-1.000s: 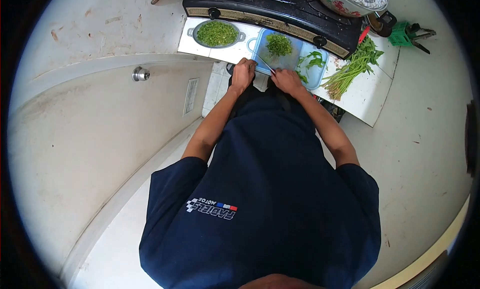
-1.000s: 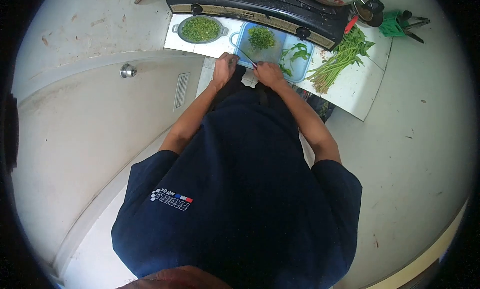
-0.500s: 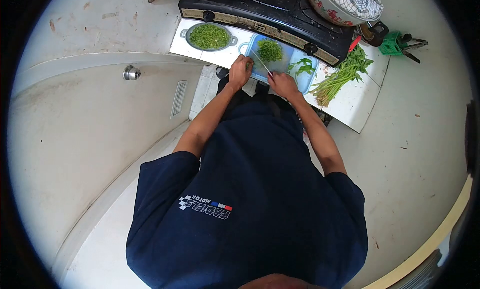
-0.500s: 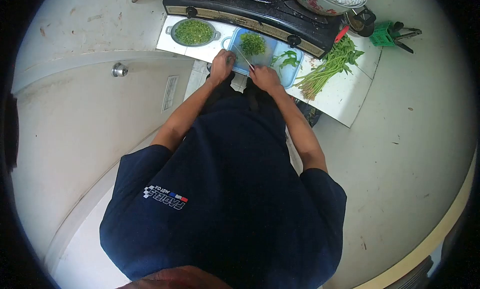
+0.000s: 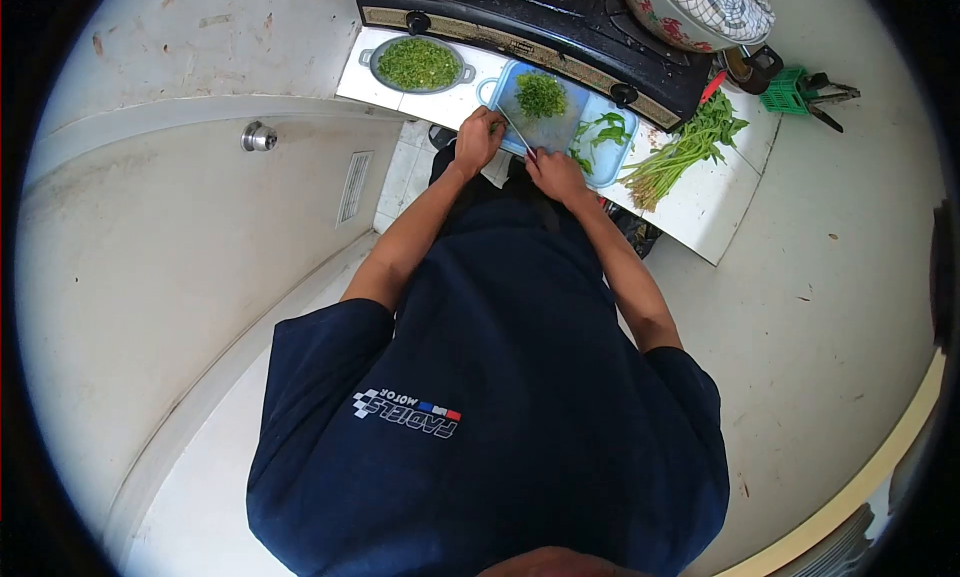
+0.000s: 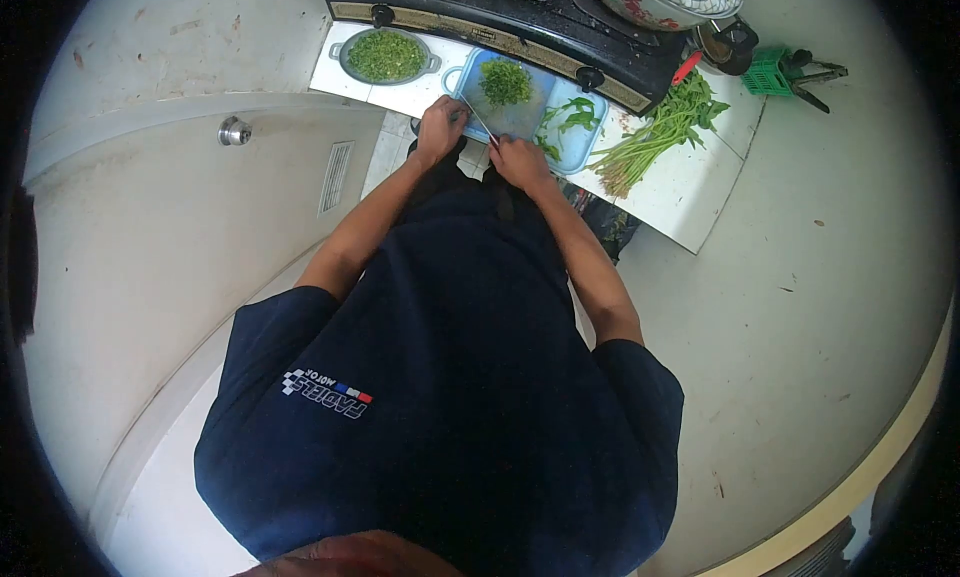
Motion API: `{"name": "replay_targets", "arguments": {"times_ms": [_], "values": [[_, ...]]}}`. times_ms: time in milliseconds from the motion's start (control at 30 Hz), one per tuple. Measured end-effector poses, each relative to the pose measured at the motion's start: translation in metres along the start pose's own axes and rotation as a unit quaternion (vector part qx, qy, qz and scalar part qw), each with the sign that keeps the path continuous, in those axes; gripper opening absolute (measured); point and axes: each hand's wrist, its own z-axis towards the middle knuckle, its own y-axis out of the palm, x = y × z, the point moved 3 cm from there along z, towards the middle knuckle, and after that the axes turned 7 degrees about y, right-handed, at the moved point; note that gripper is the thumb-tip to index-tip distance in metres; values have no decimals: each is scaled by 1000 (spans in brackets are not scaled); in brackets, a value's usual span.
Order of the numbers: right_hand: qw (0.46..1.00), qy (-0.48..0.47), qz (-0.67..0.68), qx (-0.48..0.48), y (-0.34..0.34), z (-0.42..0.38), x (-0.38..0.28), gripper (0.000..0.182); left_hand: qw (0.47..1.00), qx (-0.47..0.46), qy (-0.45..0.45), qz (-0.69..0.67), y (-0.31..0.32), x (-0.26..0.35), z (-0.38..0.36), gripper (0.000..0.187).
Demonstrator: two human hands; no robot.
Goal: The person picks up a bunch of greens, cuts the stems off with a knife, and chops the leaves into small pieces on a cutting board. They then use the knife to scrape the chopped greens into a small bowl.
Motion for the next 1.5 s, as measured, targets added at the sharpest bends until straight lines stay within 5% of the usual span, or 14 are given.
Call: {"name": "replay_targets", "arguments": {"times_ms": [467,1233,1500], "values": [[1000,7,7,1,14,8,6,41,997,0,-72,-38,7,-7,2,13],[1000,1,-8,4,15,6,-5,43,998,-6,62,27,0,-1,-7,12],[999,26,28,-15,3,14,-15,43,1000,11,23,0,-6,0,-6,14]]}}
